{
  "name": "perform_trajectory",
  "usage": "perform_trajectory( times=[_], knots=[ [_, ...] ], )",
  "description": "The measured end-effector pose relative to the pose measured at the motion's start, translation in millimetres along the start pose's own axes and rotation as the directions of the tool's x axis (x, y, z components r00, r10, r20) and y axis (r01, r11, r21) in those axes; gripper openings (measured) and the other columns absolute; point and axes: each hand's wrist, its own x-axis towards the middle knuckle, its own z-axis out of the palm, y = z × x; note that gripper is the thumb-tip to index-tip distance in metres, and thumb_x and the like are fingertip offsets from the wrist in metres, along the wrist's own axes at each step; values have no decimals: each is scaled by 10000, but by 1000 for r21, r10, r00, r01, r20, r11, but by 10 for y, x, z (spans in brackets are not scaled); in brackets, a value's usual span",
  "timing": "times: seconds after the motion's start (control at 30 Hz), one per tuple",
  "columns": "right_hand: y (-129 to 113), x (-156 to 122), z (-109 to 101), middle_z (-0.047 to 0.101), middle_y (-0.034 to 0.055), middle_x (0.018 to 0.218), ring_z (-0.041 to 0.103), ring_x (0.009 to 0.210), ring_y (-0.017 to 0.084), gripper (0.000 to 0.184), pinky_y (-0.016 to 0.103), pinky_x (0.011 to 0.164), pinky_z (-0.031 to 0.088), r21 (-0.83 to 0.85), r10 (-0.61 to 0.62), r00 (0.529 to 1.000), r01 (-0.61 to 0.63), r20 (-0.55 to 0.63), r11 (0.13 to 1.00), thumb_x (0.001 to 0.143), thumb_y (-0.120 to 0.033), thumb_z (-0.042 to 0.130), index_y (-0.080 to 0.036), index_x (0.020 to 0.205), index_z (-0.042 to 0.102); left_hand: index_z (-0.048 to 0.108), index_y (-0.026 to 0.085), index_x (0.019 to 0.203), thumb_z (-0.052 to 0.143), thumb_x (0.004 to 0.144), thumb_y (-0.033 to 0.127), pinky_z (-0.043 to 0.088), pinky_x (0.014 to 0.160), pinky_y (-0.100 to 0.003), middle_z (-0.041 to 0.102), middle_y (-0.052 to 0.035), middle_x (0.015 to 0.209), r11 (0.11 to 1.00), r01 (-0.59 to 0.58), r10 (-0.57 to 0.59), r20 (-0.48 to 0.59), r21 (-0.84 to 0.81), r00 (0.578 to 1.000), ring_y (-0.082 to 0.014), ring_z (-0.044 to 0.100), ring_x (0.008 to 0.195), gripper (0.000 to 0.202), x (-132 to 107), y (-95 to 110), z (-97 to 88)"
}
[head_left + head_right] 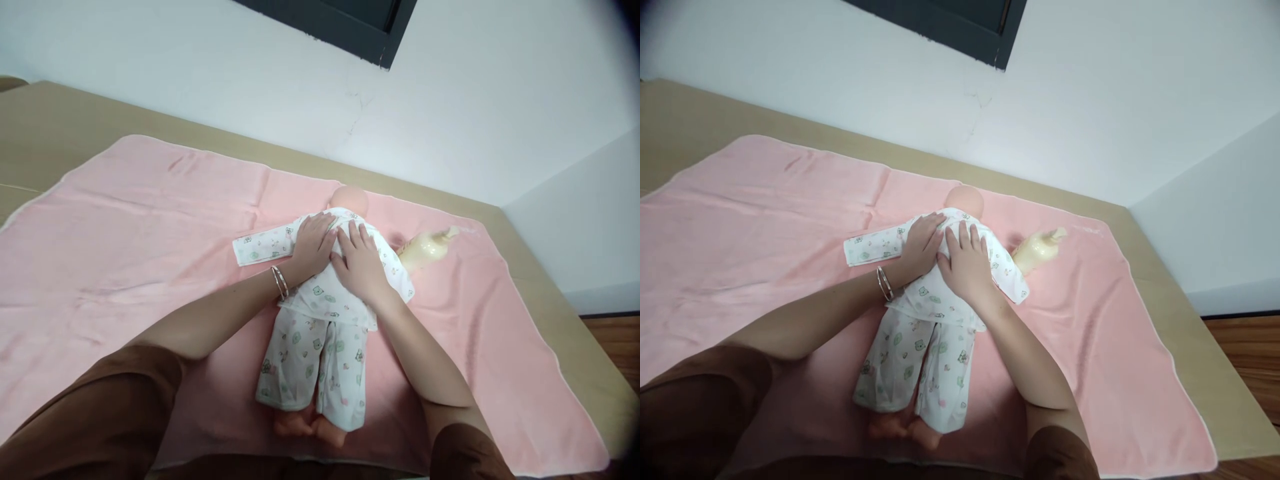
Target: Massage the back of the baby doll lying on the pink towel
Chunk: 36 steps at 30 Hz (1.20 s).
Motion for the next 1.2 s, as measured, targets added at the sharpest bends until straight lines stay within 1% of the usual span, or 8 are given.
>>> perform_trajectory(
  times=[0.23,0.4,0.63,0.77,0.87,0.97,1.03,1.2],
  knots=[
    [-153,-340,-398,260,159,1621,324,1441,434,622,538,1043,437,-65,-15,982,28,189,997,978,-400,443,-199,1549,298,568,149,1291,286,985,346,282,1199,-476,601,-113,1380,1000,30,-30,22,7,999,-232,487,1343,460,16,-8,-25],
    [10,-675,-908,636,76,1343,668,1096,320,582,439,876,530,134,-173,938,138,299,981,993,-474,392,-332,1548,289,559,143,1308,356,953,344,279,1204,-476,585,-118,1399,997,45,-50,77,59,996,-240,481,1343,456,54,25,-62],
    [630,-1011,-1416,506,42,1495,578,1275,313,628,415,925,516,124,44,997,-52,63,991,986,-513,398,-330,1564,235,520,88,1366,365,954,374,252,1205,-540,482,-199,1478,981,11,-50,200,193,978,-348,390,1415,524,38,305,-224],
    [977,-1147,-1569,448,32,1534,461,1392,321,668,454,995,500,188,205,975,-187,-83,964,982,-565,376,-317,1575,196,544,206,1372,477,924,457,128,1257,-517,472,-80,1516,985,127,-70,398,-119,915,-326,267,1494,518,-77,855,-292],
    [1117,-1140,-1590,344,20,1588,349,1461,311,668,487,1097,431,245,275,957,-247,-87,937,977,-572,381,-308,1570,223,576,287,1330,481,946,518,235,1241,-403,533,-22,1467,764,417,-67,583,-491,810,-255,386,1442,457,-39,1331,-182],
    [1189,-988,-1514,280,45,1614,288,1491,280,668,482,1171,353,292,263,964,-241,-40,926,976,-530,400,-252,1566,253,604,187,1224,436,961,533,405,1127,-428,684,-130,1213,265,774,-104,781,-575,616,-262,591,1248,467,198,1624,92],
    [1226,-838,-1431,222,84,1631,229,1512,263,675,464,1205,299,291,220,976,-207,-10,934,977,-496,407,-187,1560,265,607,123,1131,339,985,528,501,1006,-444,702,-171,1081,-42,858,-107,856,-513,506,-273,680,1068,507,402,1692,298],
    [1257,-552,-1263,187,198,1628,103,1537,269,607,498,1244,125,113,211,977,-209,-4,971,978,-295,367,-27,1518,295,583,89,1117,301,991,497,567,846,-439,697,-151,942,-302,807,-196,861,-508,468,-279,706,917,512,700,1695,561]
  ],
)
